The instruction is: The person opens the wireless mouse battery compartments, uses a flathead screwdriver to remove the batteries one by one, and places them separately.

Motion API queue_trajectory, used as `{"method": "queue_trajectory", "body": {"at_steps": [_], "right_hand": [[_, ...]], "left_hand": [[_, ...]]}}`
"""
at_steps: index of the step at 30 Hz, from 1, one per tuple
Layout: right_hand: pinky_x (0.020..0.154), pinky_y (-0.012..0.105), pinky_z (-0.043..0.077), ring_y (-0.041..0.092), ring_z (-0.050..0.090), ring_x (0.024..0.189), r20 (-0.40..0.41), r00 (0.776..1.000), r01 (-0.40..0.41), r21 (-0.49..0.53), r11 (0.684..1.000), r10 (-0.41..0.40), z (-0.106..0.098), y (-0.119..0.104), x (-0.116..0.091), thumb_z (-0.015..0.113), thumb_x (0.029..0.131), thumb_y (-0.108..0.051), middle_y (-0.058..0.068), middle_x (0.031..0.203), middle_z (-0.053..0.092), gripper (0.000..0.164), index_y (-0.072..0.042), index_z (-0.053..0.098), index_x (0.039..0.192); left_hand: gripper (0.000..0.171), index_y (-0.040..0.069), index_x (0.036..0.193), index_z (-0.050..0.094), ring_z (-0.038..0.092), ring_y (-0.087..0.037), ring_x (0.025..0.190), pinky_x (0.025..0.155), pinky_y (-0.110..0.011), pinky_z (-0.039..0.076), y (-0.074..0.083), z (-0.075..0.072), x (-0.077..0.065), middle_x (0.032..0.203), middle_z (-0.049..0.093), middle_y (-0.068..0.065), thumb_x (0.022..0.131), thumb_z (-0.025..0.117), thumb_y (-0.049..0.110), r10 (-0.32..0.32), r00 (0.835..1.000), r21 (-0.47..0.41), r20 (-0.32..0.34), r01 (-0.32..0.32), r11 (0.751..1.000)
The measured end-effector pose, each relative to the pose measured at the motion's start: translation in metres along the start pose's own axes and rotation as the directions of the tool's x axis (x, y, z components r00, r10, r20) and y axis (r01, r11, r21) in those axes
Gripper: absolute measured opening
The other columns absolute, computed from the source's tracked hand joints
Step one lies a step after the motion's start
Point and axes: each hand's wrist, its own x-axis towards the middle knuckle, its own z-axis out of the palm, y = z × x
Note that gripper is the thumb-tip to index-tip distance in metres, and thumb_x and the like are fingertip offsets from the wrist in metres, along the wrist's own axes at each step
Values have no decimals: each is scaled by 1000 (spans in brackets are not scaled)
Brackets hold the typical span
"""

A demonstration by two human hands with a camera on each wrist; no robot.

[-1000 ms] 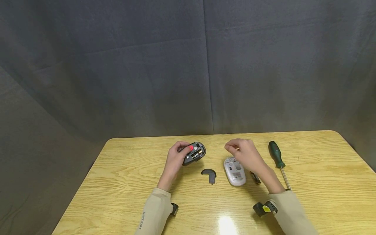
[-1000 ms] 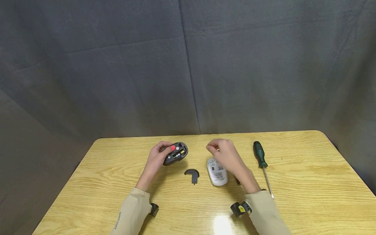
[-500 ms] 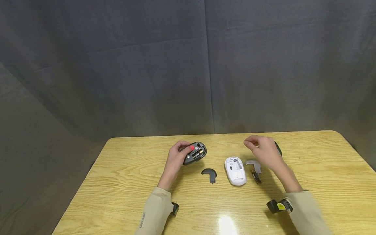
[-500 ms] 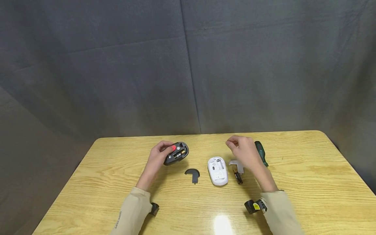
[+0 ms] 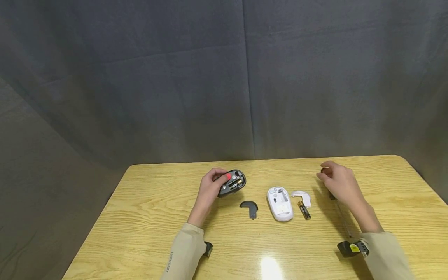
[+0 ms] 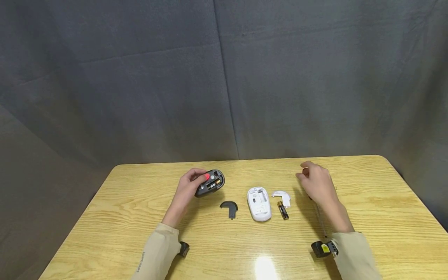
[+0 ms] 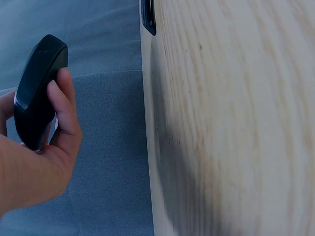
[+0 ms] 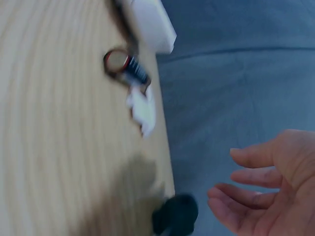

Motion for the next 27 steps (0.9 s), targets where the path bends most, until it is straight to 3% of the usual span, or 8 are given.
{"method": "queue_trajectory", "body": {"at_steps": [5,9,14,17,21,27], "right_hand": [[72,59,54,53,66,93,11,999,-46,-59,997,46,-7,18,-5,68,97,-10,40,105,65,45,21,54,127],[72,58,54,55,64,96,105,988,-102,-99,990,112,-13,26,-7,70,96,-15,41,106,64,56,24,48,129],[64,45,53,42,65,82,225,961,-135,-132,982,162,-14,30,-6,70,95,-18,39,101,65,62,28,45,128],[58,37,48,32,59,73,248,953,-139,-142,980,171,-13,31,-6,71,94,-18,35,95,65,60,29,48,122],[56,34,44,28,53,69,253,949,-159,-138,978,190,-12,34,-7,71,94,-20,23,83,61,51,26,56,109],[53,33,48,19,61,57,287,926,-232,-86,969,247,-10,36,-7,69,96,-20,11,70,62,33,9,63,82]], "left_hand": [[27,-3,117,67,61,-17,97,80,-24,50,0,0,-1,111,68,-13,96,67,13,2,1000,-5,3,-2,1000],[26,-3,116,67,61,-16,96,79,-24,50,-1,0,0,111,69,-14,95,68,13,-1,1000,-12,0,1,1000],[26,-3,116,68,61,-15,94,79,-24,50,-2,-1,0,110,69,-13,95,68,14,-1,1000,-4,-2,1,1000],[27,-3,116,68,62,-16,95,79,-25,50,-2,-1,0,110,69,-14,96,68,14,-3,1000,-2,2,3,1000],[27,-2,117,68,61,-18,98,81,-25,50,-2,0,0,112,68,-14,96,68,15,-3,1000,5,4,3,1000],[28,-3,115,67,60,-18,98,80,-26,49,0,0,0,110,67,-12,95,69,16,9,1000,17,0,-9,1000]]}}
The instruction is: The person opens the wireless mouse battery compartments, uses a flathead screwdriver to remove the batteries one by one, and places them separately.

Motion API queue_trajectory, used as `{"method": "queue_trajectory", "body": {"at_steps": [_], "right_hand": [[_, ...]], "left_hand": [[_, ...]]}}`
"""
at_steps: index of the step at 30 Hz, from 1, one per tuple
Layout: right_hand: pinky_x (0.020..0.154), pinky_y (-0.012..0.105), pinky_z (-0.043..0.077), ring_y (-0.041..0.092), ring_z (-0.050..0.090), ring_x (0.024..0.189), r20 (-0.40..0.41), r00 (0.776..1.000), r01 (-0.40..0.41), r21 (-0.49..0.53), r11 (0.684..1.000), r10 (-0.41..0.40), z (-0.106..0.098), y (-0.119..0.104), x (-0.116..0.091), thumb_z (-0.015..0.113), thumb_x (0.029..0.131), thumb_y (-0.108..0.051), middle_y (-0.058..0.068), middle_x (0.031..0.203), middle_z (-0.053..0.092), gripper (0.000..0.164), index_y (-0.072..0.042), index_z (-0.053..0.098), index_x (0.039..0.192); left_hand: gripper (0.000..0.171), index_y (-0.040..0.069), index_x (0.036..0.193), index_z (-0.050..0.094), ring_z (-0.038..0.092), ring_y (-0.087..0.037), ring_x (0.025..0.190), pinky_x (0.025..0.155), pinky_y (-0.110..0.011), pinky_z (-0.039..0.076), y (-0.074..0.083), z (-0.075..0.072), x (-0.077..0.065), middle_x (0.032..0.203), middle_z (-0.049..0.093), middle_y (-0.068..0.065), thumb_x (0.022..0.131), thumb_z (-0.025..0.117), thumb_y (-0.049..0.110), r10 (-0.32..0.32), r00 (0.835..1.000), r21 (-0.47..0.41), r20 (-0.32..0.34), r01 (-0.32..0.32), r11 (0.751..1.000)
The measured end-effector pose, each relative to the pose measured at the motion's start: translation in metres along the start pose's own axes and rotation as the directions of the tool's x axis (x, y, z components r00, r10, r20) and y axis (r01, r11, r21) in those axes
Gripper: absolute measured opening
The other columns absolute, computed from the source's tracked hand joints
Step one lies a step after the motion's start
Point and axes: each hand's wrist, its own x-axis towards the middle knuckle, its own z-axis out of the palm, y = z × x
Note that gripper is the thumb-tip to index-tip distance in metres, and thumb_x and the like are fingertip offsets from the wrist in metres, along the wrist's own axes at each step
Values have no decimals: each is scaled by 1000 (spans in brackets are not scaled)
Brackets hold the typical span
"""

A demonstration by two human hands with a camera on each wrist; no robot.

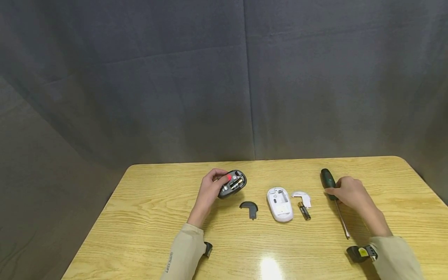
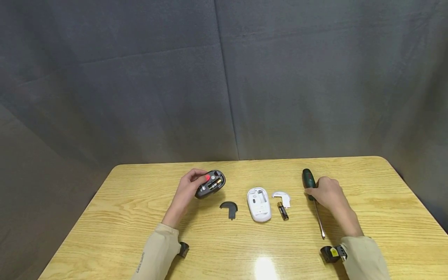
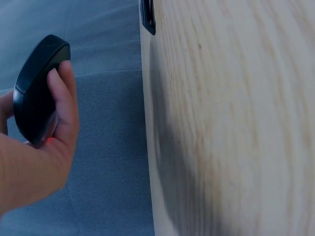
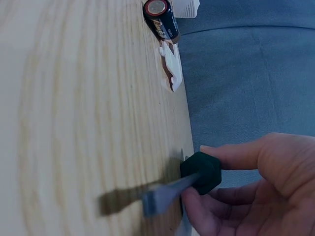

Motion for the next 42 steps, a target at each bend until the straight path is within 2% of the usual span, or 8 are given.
{"method": "queue_trajectory", "body": {"at_steps": [8,13,18,26,28,30,35,42], "right_hand": [[54,35,59,24,71,56,36,999,-32,159,987,26,0,7,2,68,97,-16,16,72,65,30,9,63,83],[57,35,60,23,72,58,87,995,-64,285,956,41,-1,12,3,62,100,-13,15,74,67,30,17,61,94],[65,33,62,20,73,66,113,992,-106,472,875,59,-4,9,1,55,104,-13,16,82,64,40,25,51,116],[74,30,61,16,75,78,60,998,-26,686,727,-20,-13,-2,1,51,109,-16,11,95,63,46,23,37,129],[76,31,61,17,76,80,52,998,-11,747,664,-43,-15,-4,1,52,109,-15,9,98,64,47,22,35,132],[77,31,61,18,76,82,48,997,-2,816,578,-64,-16,-6,0,54,107,-11,7,99,64,42,19,37,130],[79,33,61,24,77,86,39,991,1,957,290,-131,-21,-10,-3,55,104,2,10,98,72,9,4,54,113],[84,38,60,32,75,97,-51,970,28,995,-98,-236,-21,-31,-7,49,104,11,22,106,73,23,-1,48,124]], "left_hand": [[26,-4,114,67,60,-17,94,78,-25,48,-2,1,0,107,66,-12,93,68,13,0,1000,16,10,-1,1000],[28,-3,117,66,59,-16,93,76,-25,48,-2,1,-1,108,65,-12,94,67,14,-5,1000,15,25,5,1000],[29,-4,118,66,59,-17,93,75,-25,49,-2,2,-1,111,65,-14,94,67,13,-18,999,19,32,17,1000],[33,-6,120,66,59,-19,96,76,-24,48,-2,1,0,115,64,-17,93,65,13,-28,999,52,40,26,998],[35,-7,122,66,59,-20,97,77,-24,48,-2,1,-1,116,64,-18,93,64,14,-27,999,64,46,25,998],[37,-8,124,66,58,-20,99,78,-24,48,-3,1,0,117,64,-18,93,64,14,-26,998,76,52,22,997],[40,-8,127,66,58,-22,102,80,-25,47,-4,2,-1,120,62,-18,95,63,15,-35,997,82,66,30,996],[39,-7,126,66,58,-22,102,80,-25,48,-2,2,-1,121,64,-18,95,62,15,-40,997,80,69,35,996]]}}
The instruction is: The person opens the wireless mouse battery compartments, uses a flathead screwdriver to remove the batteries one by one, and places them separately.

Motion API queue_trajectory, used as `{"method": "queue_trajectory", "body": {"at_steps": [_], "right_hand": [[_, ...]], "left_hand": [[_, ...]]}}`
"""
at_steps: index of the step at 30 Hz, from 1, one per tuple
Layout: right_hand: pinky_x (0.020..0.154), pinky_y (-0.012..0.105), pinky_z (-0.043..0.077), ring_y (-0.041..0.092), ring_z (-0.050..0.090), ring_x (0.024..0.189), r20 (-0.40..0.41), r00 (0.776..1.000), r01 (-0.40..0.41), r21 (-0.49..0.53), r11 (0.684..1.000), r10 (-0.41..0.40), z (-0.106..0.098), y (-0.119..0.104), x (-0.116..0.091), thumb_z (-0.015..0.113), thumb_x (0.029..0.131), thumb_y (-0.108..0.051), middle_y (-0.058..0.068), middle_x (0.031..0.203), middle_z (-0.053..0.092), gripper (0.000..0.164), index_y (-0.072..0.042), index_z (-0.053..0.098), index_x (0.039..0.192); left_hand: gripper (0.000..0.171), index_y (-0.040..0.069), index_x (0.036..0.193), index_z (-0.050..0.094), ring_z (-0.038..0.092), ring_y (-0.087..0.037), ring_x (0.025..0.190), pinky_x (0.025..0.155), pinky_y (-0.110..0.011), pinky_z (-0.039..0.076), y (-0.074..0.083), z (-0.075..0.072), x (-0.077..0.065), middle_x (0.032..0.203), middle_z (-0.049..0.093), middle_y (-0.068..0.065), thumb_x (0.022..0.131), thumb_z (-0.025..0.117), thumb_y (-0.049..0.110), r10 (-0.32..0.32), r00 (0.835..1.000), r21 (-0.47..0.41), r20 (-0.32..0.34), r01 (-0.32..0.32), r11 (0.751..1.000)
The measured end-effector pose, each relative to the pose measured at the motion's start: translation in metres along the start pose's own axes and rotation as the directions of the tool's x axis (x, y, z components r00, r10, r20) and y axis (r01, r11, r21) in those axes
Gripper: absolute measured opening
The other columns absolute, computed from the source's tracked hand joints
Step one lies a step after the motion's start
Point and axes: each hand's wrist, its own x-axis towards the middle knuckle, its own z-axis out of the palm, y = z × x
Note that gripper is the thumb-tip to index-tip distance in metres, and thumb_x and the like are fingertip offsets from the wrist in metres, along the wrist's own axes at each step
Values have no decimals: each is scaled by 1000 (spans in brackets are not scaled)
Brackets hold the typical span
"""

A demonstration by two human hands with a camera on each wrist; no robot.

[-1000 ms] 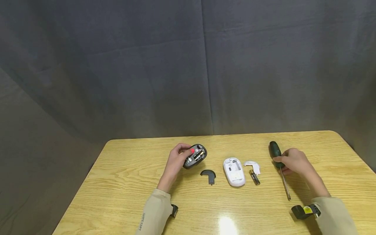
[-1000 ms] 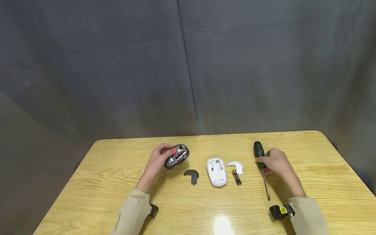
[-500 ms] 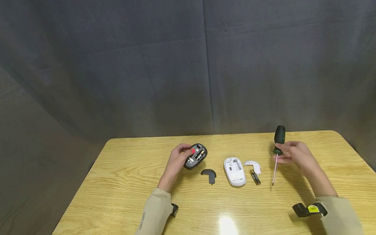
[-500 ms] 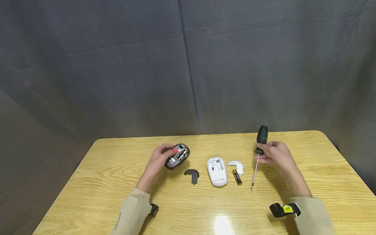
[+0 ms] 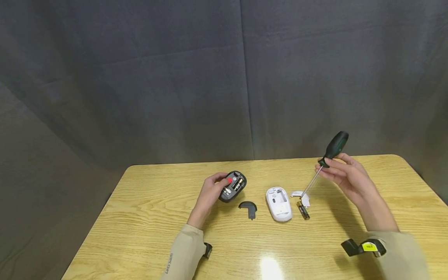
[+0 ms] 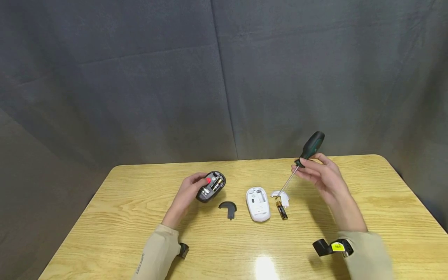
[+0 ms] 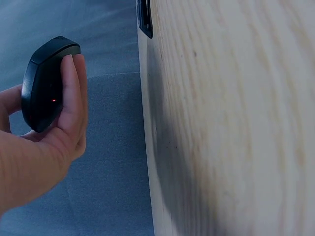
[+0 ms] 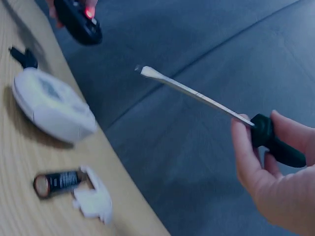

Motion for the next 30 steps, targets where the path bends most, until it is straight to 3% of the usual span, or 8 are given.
{"method": "queue_trajectory", "body": {"at_steps": [4,10,19,30], "right_hand": [[88,41,58,35,74,99,51,997,49,130,990,-56,16,5,3,45,104,14,26,108,70,19,5,58,114],[89,39,57,35,75,99,61,993,91,157,983,-101,37,13,10,47,103,14,23,108,69,21,10,66,110],[91,35,57,26,76,95,8,990,138,-6,990,-138,71,30,22,56,100,11,15,99,70,13,2,59,109],[87,36,59,21,76,87,-62,975,192,-237,953,-212,104,51,31,65,96,9,8,91,72,11,-1,63,100]], "left_hand": [[37,-7,126,67,59,-22,102,81,-25,48,0,0,0,120,66,-18,96,61,15,-12,1000,-10,7,12,1000],[38,-8,127,65,60,-21,102,80,-25,48,1,1,-2,120,66,-19,96,62,14,1,1000,-11,6,-1,1000],[39,-7,129,64,61,-22,102,80,-24,49,2,2,-2,122,65,-20,97,61,16,-14,1000,-20,20,14,1000],[38,-7,127,64,60,-18,97,78,-23,49,3,3,-2,117,66,-19,96,62,15,-17,1000,-41,13,18,999]]}}
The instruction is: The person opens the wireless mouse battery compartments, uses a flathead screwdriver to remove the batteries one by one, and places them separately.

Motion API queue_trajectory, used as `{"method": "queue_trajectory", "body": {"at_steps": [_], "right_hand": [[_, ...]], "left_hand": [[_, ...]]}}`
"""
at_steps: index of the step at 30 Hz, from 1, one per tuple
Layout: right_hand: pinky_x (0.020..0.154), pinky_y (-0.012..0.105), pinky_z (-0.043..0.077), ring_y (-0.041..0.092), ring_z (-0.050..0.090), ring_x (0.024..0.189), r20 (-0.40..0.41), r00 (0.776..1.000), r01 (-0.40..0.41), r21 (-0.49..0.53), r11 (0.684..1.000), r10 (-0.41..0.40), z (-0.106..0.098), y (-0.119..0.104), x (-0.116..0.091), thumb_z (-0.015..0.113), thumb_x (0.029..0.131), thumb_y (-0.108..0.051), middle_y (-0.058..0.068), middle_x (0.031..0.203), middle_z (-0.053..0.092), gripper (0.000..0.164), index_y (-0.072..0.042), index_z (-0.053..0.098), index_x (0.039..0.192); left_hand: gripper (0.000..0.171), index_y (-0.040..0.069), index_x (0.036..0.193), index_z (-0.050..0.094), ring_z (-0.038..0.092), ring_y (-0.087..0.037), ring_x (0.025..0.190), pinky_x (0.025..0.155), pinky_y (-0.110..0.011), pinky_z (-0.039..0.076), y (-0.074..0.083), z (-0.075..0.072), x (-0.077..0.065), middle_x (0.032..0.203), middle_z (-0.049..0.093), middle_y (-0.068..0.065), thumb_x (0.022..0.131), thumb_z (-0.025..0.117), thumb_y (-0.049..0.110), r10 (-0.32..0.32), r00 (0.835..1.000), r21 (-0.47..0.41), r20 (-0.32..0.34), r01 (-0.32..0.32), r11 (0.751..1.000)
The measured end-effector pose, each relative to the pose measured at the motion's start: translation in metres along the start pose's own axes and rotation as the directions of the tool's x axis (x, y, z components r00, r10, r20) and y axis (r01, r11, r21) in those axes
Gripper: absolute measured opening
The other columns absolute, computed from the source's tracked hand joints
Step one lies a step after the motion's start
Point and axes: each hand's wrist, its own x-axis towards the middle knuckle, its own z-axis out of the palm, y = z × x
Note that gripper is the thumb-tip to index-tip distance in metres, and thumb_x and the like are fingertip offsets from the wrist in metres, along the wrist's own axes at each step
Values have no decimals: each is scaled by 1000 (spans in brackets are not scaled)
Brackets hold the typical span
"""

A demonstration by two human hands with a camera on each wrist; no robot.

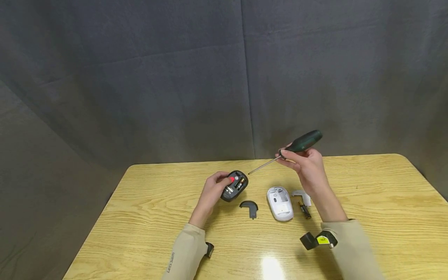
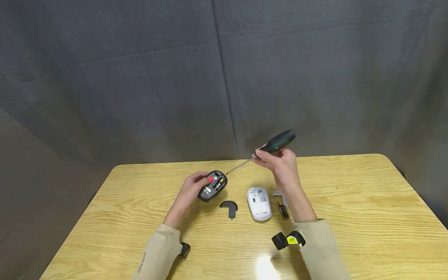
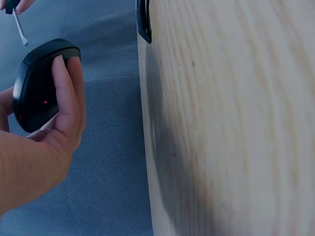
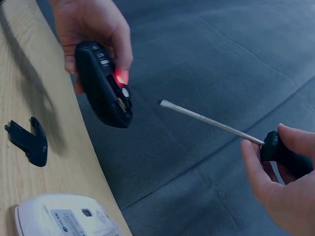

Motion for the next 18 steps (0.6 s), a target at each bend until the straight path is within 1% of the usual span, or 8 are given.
{"method": "queue_trajectory", "body": {"at_steps": [6,12,15,18], "right_hand": [[85,33,59,16,75,88,-38,999,13,-133,991,-18,11,8,-2,67,94,9,4,92,70,16,2,58,105],[85,33,59,15,73,89,-42,998,42,-239,970,-53,17,17,-5,68,94,7,-1,94,69,19,6,56,109],[85,33,59,14,73,89,-52,996,56,-268,962,-73,20,20,-6,69,94,5,1,96,69,22,9,56,111],[85,32,59,14,73,89,-63,995,56,-290,955,-78,22,23,-6,71,94,3,4,98,67,24,8,56,112]], "left_hand": [[38,-7,127,64,60,-19,98,78,-23,49,2,0,-3,117,66,-19,97,62,16,9,1000,-2,-4,-9,1000],[37,-6,126,64,60,-19,97,78,-24,49,0,0,-2,117,66,-18,97,62,16,13,1000,-2,-1,-13,1000],[37,-6,127,64,60,-19,97,78,-24,49,0,1,-2,117,66,-18,97,62,16,18,1000,-6,1,-18,1000],[38,-6,127,64,59,-18,96,78,-24,49,0,2,-2,116,65,-18,96,62,16,23,1000,-9,0,-23,1000]]}}
